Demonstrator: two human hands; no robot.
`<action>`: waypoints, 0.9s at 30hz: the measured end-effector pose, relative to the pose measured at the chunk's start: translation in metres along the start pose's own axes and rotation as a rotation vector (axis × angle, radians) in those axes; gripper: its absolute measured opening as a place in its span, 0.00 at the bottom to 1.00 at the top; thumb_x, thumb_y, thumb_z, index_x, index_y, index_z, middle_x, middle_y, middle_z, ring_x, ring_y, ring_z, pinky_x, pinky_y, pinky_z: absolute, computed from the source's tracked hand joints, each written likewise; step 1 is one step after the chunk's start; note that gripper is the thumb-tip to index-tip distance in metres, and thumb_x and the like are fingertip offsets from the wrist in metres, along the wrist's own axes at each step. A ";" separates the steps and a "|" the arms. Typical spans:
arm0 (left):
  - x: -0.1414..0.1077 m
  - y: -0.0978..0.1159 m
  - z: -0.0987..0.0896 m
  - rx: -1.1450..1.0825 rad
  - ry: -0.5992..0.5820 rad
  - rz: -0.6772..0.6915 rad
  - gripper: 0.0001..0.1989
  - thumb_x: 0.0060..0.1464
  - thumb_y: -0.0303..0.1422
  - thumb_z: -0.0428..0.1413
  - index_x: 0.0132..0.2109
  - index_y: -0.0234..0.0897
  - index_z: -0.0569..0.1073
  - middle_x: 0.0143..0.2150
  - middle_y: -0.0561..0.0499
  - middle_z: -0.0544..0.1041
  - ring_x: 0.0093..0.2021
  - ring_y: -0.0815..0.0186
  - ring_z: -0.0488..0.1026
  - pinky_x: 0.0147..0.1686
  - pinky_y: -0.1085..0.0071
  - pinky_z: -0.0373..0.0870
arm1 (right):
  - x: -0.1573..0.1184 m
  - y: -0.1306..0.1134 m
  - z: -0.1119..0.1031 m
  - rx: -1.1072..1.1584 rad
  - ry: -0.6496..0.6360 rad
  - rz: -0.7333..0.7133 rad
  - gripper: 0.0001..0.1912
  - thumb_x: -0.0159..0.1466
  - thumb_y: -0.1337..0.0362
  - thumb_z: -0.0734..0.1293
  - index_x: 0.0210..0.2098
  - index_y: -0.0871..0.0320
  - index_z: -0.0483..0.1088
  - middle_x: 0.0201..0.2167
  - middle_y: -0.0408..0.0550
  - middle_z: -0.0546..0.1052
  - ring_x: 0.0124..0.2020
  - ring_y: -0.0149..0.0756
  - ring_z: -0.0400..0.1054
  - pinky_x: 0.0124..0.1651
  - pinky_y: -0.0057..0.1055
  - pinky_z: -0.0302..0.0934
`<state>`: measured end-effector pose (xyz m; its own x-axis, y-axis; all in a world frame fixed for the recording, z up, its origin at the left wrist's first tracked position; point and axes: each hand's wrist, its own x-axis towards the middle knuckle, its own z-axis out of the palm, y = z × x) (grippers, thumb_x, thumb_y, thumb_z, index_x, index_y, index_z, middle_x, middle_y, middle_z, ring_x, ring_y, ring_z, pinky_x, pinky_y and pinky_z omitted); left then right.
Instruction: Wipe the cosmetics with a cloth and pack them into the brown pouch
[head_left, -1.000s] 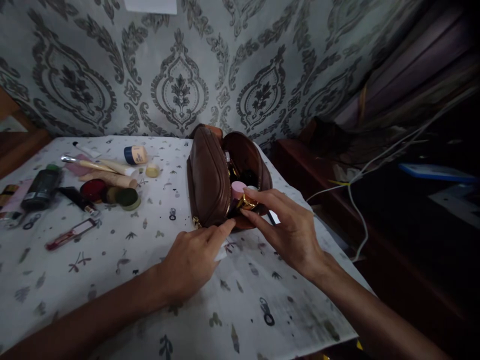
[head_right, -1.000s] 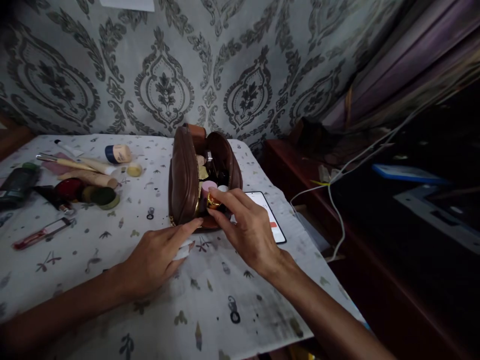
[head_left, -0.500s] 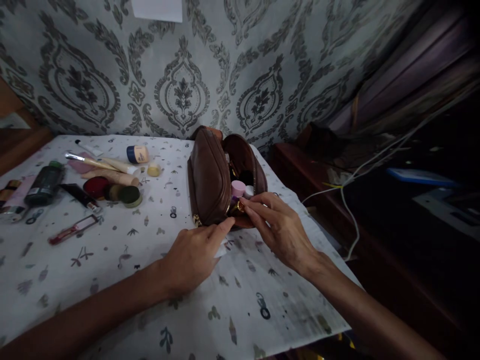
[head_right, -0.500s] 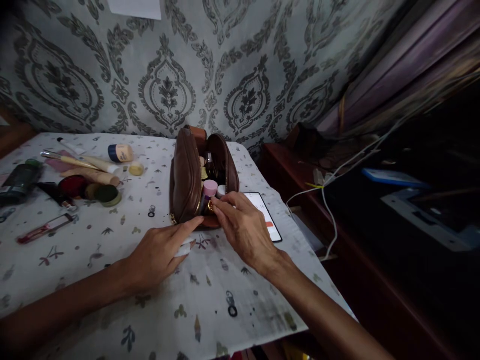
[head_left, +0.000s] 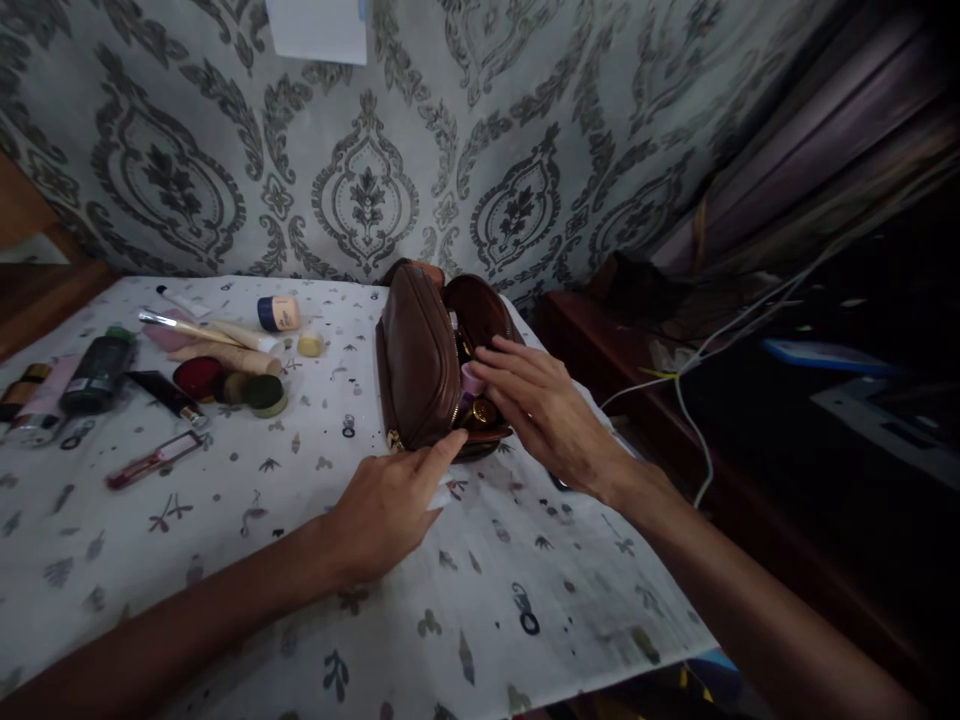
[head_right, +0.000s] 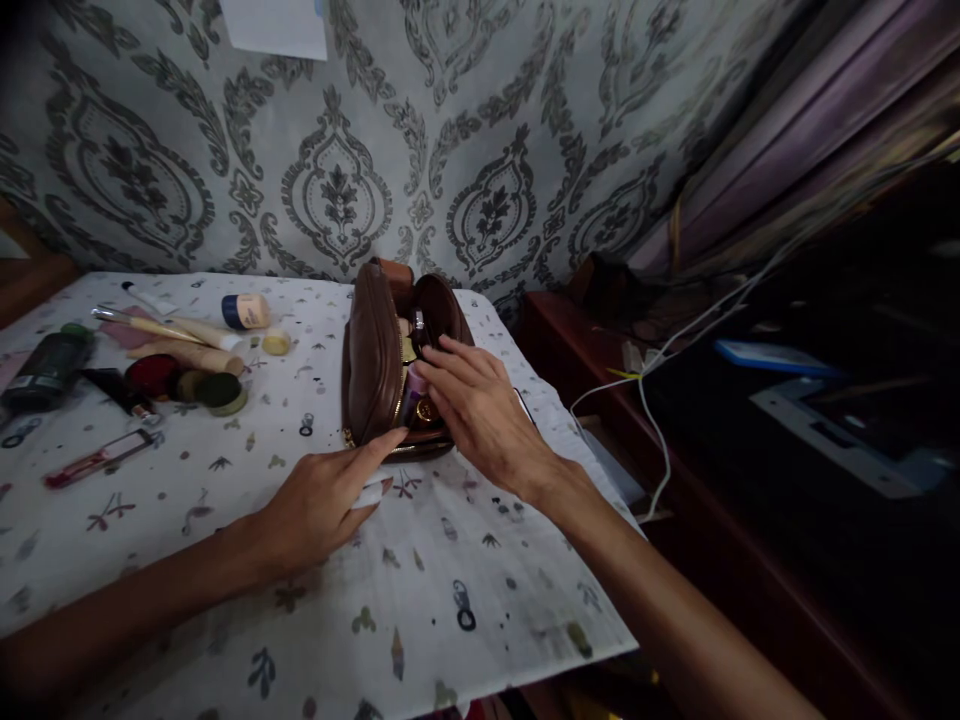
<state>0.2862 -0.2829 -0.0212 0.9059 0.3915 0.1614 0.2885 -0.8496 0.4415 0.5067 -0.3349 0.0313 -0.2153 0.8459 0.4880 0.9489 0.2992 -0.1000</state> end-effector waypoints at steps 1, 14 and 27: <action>0.000 0.000 -0.001 0.000 -0.008 -0.008 0.35 0.58 0.25 0.52 0.69 0.38 0.50 0.56 0.41 0.77 0.52 0.55 0.78 0.48 0.56 0.78 | 0.001 0.000 0.000 0.006 -0.028 -0.008 0.18 0.71 0.67 0.57 0.57 0.55 0.70 0.57 0.53 0.75 0.64 0.47 0.62 0.64 0.56 0.57; 0.003 0.001 -0.009 -0.001 -0.040 -0.033 0.30 0.62 0.29 0.50 0.68 0.35 0.50 0.58 0.40 0.76 0.53 0.53 0.77 0.47 0.54 0.78 | 0.001 0.003 -0.006 0.111 -0.109 -0.033 0.17 0.70 0.68 0.59 0.54 0.52 0.72 0.54 0.49 0.77 0.62 0.43 0.66 0.65 0.55 0.53; -0.006 -0.001 -0.024 -0.020 -0.058 -0.007 0.36 0.60 0.29 0.54 0.69 0.34 0.44 0.63 0.37 0.70 0.58 0.53 0.73 0.52 0.56 0.75 | -0.007 0.022 0.010 0.047 0.062 -0.174 0.21 0.69 0.68 0.57 0.59 0.48 0.68 0.53 0.50 0.78 0.58 0.49 0.69 0.57 0.57 0.62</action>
<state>0.2727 -0.2759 -0.0018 0.9203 0.3762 0.1072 0.2895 -0.8393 0.4602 0.5266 -0.3294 0.0170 -0.3594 0.7508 0.5542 0.8863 0.4605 -0.0491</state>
